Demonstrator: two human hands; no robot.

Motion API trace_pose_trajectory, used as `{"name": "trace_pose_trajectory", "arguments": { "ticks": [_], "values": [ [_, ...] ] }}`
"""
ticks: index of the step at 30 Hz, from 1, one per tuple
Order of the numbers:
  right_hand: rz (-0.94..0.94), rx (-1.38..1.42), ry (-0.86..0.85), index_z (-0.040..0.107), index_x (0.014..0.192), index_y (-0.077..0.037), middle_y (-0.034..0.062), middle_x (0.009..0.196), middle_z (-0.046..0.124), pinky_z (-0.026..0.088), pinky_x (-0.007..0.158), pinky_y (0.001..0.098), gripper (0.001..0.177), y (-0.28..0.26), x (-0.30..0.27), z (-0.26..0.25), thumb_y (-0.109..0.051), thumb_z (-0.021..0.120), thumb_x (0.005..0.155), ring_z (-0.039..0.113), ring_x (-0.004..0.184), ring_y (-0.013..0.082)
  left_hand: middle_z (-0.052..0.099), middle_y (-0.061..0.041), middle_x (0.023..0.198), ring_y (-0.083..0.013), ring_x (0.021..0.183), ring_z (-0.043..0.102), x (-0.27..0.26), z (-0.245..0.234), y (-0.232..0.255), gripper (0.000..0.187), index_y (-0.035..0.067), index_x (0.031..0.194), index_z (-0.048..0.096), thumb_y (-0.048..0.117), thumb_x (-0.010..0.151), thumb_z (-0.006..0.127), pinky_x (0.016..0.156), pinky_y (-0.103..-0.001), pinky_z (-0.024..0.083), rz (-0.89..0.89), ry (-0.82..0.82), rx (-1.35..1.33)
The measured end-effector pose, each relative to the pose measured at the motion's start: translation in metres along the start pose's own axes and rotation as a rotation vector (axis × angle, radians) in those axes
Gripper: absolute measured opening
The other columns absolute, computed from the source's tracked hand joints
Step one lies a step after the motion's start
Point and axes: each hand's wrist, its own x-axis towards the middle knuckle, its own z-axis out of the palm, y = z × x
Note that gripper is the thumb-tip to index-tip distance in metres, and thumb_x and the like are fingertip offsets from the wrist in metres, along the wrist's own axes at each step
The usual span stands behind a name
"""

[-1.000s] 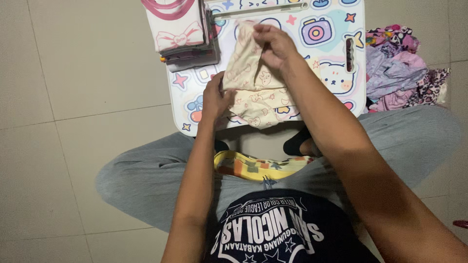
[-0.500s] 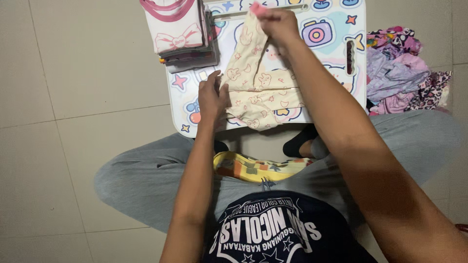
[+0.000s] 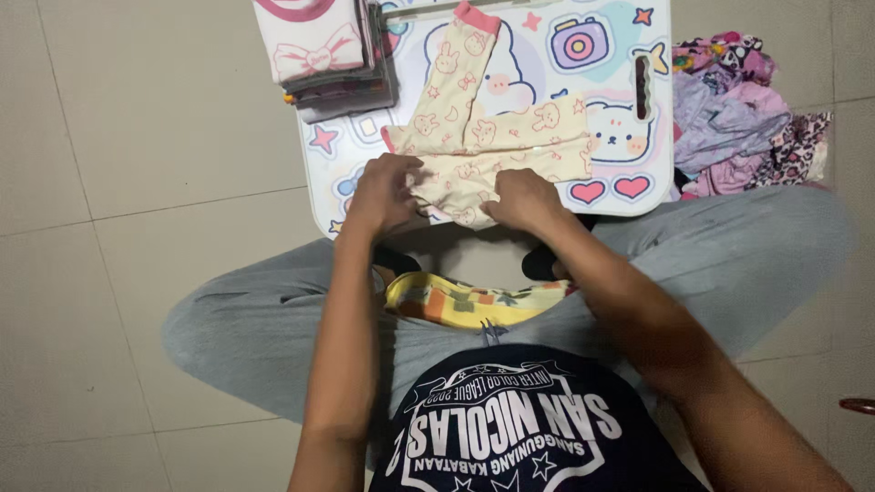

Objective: The person sits on the floor and folds a patterned cloth on a small white tray, then stacks it with other folded items. The person then picks up a black Barbie top from a pile and begins folding it on the tray.

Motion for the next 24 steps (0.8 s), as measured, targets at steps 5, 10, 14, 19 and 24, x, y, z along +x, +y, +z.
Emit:
{"name": "trace_pose_trajectory", "arguments": {
  "ticks": [5,10,14,19,24],
  "values": [
    [-0.016,-0.021,0.186,0.074,0.097,0.000,0.0260,0.099,0.071,0.056,0.083,0.0500,0.034,0.022,0.007,0.043,-0.029,0.076,0.081,0.069,0.096,0.0423,0.070,-0.009,0.097,-0.0345,0.092,0.063,-0.006,0.014,0.015,0.047,0.015,0.101,0.079,0.005,0.056,0.084,0.082,-0.043,0.054,0.034,0.016,0.050],
    [-0.125,-0.037,0.149,0.072,0.090,-0.001,0.0251,0.089,0.071,0.056,0.082,0.0488,0.026,0.045,0.032,0.057,-0.026,0.071,0.083,0.069,0.087,0.0423,0.070,-0.008,0.095,-0.0330,0.092,0.065,-0.011,0.030,0.014,0.027,0.015,0.097,0.079,0.010,0.070,0.081,0.081,-0.043,0.054,-0.013,0.082,0.141],
    [-0.151,0.252,0.207,0.066,0.087,-0.001,0.0215,0.082,0.070,0.053,0.073,0.0483,0.033,0.053,0.044,0.053,-0.034,0.070,0.090,0.068,0.079,0.0387,0.069,-0.011,0.097,-0.0333,0.096,0.066,-0.014,0.037,0.009,0.021,0.009,0.102,0.078,0.009,0.081,0.076,0.083,-0.044,0.054,-0.075,0.188,0.117],
    [-0.094,0.474,0.193,0.065,0.099,-0.004,0.0134,0.090,0.071,0.055,0.073,0.0381,0.048,0.044,0.054,0.025,-0.049,0.077,0.088,0.068,0.081,0.0241,0.068,-0.011,0.098,-0.0330,0.096,0.064,-0.010,0.047,-0.002,0.019,0.010,0.099,0.078,0.008,0.080,0.077,0.083,-0.043,0.053,-0.092,0.258,0.173],
    [0.160,0.501,-0.216,0.055,0.125,-0.013,-0.0022,0.116,0.057,0.063,0.063,0.0442,0.072,0.056,0.042,-0.021,-0.040,0.091,0.069,0.067,0.092,0.0190,0.066,-0.008,0.097,-0.0312,0.096,0.060,-0.006,0.052,-0.008,0.022,0.012,0.096,0.076,0.006,0.076,0.079,0.082,-0.043,0.051,0.003,0.316,0.237]
  ]
}}
